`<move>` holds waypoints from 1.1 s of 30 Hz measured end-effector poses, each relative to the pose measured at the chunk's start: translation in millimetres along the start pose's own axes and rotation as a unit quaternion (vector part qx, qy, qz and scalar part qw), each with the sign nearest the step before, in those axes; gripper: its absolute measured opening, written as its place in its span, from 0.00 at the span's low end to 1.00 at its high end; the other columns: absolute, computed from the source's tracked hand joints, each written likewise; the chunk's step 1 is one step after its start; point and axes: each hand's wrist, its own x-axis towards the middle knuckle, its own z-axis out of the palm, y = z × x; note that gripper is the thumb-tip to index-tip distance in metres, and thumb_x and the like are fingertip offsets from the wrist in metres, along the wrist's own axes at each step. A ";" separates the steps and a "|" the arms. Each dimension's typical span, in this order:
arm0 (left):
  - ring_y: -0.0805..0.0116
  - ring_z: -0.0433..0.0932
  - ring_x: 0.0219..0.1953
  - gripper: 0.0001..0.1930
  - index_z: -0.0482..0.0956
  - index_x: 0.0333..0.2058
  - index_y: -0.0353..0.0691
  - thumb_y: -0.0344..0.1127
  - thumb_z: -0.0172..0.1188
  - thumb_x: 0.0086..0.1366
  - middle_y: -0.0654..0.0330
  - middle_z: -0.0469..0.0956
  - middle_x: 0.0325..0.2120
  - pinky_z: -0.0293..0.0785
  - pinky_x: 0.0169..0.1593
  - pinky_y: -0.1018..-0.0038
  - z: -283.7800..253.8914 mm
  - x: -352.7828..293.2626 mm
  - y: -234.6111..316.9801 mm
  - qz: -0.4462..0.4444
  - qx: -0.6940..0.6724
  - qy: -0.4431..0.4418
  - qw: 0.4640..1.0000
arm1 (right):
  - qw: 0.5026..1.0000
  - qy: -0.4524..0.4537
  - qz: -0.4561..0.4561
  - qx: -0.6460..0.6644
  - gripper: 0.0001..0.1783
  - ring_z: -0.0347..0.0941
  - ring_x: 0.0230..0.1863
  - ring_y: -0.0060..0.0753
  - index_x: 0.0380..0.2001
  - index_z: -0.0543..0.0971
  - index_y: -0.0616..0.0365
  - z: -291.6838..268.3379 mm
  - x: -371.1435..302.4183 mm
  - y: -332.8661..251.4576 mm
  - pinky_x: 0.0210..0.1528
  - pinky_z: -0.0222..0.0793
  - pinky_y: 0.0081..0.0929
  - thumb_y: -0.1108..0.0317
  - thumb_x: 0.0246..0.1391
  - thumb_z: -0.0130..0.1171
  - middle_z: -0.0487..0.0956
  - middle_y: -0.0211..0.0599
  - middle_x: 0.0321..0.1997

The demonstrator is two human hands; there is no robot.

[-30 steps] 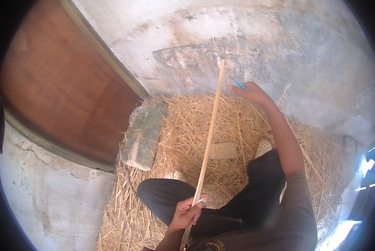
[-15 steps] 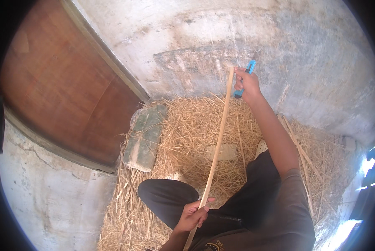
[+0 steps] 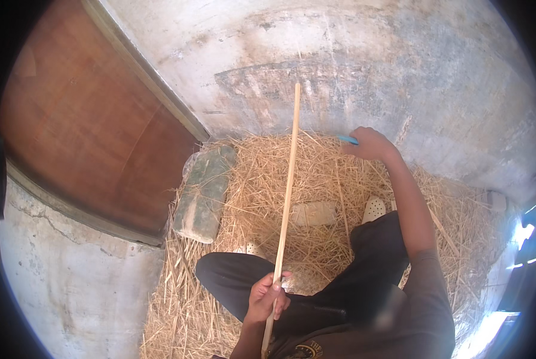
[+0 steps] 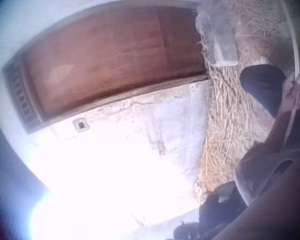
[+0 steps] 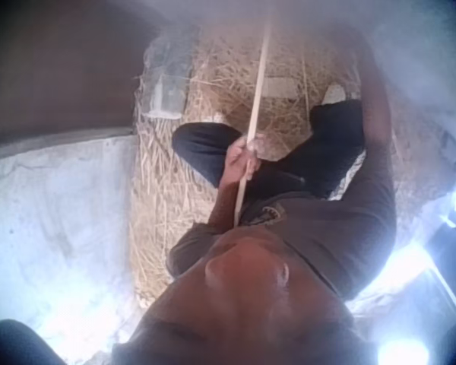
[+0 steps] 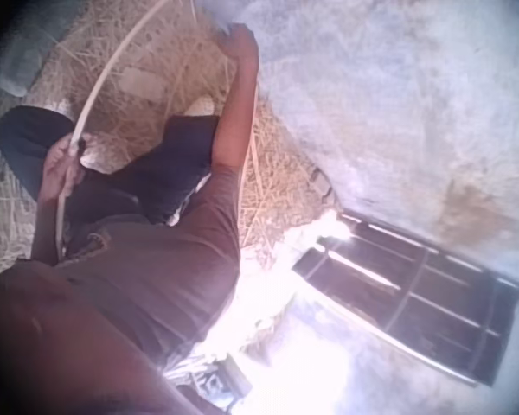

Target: The person sits on a straw-covered floor and uses a blue utility knife to shave a long, thin bamboo stick. They hold the stick vertically and scrape the blade along its length to remove the outer layer, rotating the stick to work on different sides.

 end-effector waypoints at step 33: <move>0.85 0.59 0.10 0.16 0.71 0.51 0.34 0.38 0.50 0.72 0.70 0.64 0.11 0.55 0.14 0.86 15.7 -8.3 30.6 0.014 0.149 0.130 0.980 | 0.926 0.208 -0.314 -0.036 0.42 0.64 0.07 0.35 0.06 0.69 0.52 84.0 -76.6 -137.6 0.12 0.58 0.33 0.21 0.38 0.54 0.65 0.31 0.05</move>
